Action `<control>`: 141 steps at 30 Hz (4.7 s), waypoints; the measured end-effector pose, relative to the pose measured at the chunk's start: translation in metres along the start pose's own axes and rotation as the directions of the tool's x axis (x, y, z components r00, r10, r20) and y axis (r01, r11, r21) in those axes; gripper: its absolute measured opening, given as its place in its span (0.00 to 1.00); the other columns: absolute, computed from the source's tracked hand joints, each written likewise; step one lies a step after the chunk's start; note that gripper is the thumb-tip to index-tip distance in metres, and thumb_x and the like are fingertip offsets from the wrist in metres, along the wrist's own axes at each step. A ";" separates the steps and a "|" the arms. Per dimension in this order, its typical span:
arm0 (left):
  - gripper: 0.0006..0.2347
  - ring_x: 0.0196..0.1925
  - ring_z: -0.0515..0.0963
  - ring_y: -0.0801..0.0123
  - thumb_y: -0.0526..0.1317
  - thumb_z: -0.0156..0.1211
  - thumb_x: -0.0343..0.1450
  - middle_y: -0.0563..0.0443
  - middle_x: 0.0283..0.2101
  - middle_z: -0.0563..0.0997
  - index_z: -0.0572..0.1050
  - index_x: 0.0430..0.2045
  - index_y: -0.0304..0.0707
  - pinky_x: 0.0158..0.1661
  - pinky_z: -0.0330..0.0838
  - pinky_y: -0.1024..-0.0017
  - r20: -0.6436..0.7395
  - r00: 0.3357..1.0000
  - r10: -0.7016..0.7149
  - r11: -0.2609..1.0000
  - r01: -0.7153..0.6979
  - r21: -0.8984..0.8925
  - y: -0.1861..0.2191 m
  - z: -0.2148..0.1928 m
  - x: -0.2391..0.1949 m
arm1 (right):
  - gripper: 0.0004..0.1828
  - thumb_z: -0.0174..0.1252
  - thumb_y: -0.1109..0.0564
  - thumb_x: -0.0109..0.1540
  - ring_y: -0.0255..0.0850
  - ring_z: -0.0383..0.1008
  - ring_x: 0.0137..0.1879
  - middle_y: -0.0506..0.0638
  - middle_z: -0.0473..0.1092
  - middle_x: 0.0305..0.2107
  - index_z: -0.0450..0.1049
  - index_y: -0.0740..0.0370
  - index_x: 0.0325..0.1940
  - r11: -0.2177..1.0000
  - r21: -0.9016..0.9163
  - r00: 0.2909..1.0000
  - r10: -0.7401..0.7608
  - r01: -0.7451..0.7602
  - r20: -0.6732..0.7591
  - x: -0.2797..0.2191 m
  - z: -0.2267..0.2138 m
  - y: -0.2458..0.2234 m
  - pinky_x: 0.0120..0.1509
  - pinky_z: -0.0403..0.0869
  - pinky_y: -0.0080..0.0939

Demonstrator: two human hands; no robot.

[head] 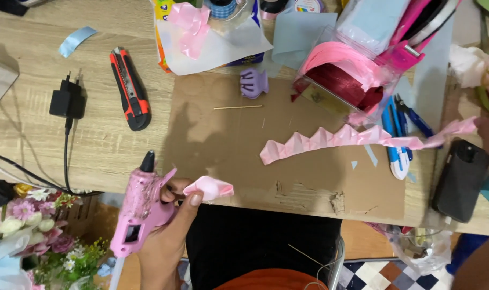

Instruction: The person folds pink ribbon pieces into ruffles and secures them with a hot glue gun. They repeatedly apply glue, fold the ribbon, and press the edges to form a continuous ruffled strip on the work surface.

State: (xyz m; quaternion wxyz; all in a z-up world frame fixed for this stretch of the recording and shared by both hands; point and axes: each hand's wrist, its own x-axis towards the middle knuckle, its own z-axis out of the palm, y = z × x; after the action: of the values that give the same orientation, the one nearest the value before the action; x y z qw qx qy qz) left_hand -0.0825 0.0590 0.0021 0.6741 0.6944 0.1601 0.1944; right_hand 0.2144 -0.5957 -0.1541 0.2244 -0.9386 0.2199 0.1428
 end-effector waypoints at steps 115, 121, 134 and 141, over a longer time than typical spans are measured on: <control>0.08 0.51 0.66 0.63 0.37 0.62 0.59 0.59 0.43 0.72 0.78 0.24 0.61 0.45 0.61 0.61 0.885 0.466 0.017 -0.470 -0.777 0.418 0.041 0.111 0.075 | 0.12 0.55 0.48 0.67 0.44 0.72 0.48 0.42 0.75 0.51 0.80 0.51 0.48 0.141 -0.457 0.088 -0.987 0.878 -0.136 -0.367 0.108 -0.252 0.57 0.72 0.46; 0.06 0.53 0.66 0.57 0.38 0.68 0.66 0.53 0.47 0.76 0.76 0.23 0.39 0.43 0.59 0.58 0.805 0.544 0.237 -0.296 -0.749 0.593 0.074 0.096 0.075 | 0.14 0.55 0.49 0.67 0.42 0.72 0.51 0.40 0.74 0.55 0.80 0.51 0.53 0.162 -0.418 0.107 -0.983 0.894 -0.152 -0.368 0.104 -0.256 0.61 0.71 0.46; 0.15 0.39 0.67 0.55 0.47 0.63 0.76 0.53 0.37 0.73 0.75 0.20 0.41 0.35 0.57 0.58 0.683 0.647 0.339 0.323 -0.762 0.561 0.051 0.067 0.035 | 0.20 0.60 0.43 0.65 0.48 0.67 0.52 0.44 0.71 0.51 0.76 0.53 0.57 0.250 -0.296 0.273 -0.961 0.922 0.037 -0.366 0.067 -0.288 0.56 0.63 0.49; 0.08 0.41 0.69 0.55 0.44 0.64 0.73 0.55 0.33 0.77 0.80 0.27 0.42 0.38 0.59 0.57 0.625 0.693 0.359 0.433 -0.717 0.547 0.045 0.070 0.020 | 0.07 0.61 0.48 0.65 0.41 0.69 0.47 0.39 0.72 0.36 0.72 0.49 0.35 0.380 0.010 0.377 -0.921 0.925 0.097 -0.370 0.071 -0.298 0.58 0.59 0.43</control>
State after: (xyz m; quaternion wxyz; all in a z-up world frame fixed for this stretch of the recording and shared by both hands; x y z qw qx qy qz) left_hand -0.0331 0.0058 0.0471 0.2313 0.9454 -0.1593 0.1652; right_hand 0.0257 -0.1938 0.0275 0.2535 -0.8999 -0.3528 0.0391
